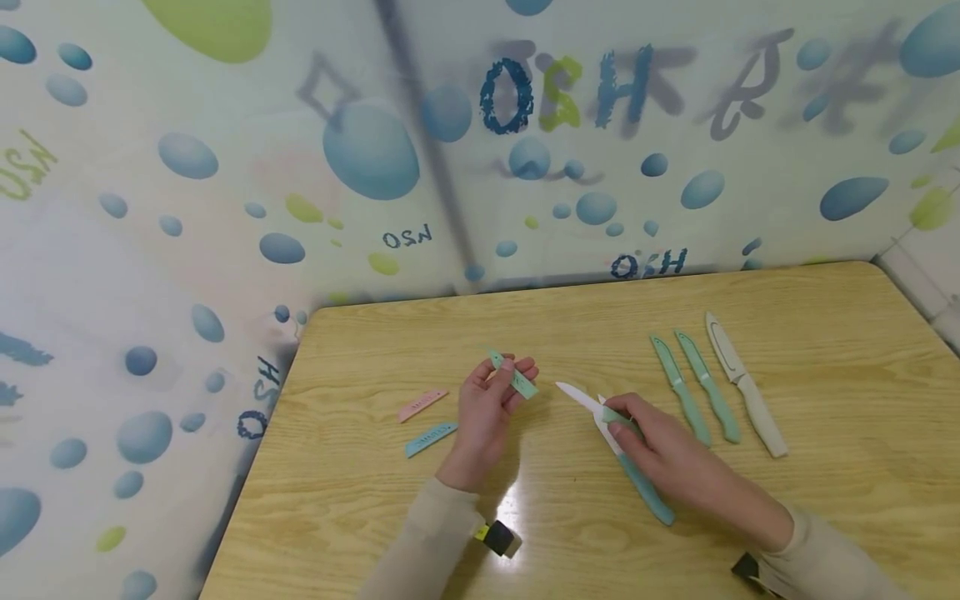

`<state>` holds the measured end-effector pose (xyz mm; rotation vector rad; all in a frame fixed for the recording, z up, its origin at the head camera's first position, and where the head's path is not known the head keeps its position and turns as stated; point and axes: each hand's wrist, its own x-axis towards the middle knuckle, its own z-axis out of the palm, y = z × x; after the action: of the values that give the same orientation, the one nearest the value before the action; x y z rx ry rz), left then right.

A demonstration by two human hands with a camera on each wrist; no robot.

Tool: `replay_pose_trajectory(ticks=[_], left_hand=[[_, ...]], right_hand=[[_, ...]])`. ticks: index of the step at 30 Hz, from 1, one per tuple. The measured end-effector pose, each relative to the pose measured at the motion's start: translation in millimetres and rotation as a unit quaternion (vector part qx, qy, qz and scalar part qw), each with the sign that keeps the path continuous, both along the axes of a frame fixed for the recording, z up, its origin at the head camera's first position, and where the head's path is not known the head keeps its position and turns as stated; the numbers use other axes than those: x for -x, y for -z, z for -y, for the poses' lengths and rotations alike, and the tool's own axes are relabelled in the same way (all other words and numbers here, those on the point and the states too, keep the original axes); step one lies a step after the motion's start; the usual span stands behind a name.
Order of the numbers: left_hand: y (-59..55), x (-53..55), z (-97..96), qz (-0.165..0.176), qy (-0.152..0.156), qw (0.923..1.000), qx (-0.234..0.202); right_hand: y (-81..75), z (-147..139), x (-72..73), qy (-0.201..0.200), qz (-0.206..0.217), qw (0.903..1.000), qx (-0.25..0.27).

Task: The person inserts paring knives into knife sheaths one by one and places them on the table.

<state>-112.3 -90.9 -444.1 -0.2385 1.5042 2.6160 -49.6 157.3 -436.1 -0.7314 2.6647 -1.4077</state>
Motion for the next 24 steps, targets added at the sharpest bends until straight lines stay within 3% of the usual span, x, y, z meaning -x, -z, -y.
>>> replay_pose_trajectory(ticks=[9,16,24], left_hand=[[1.9,-2.4,-5.0,0.000,0.001,0.9999,-0.011],[-2.0,-5.2,-5.9,0.012,0.010,0.9990,-0.041],[-5.9,-4.3,-8.4,0.027,0.028,0.9937,-0.105]], right_hand=[[0.4,-2.5,-1.2,0.015,-0.019,0.9996,-0.013],[0.7,-3.6,-1.0,0.020,-0.005,0.9996,-0.020],[-0.4,-4.5,-1.2,0.025,0.001,0.9993,-0.026]])
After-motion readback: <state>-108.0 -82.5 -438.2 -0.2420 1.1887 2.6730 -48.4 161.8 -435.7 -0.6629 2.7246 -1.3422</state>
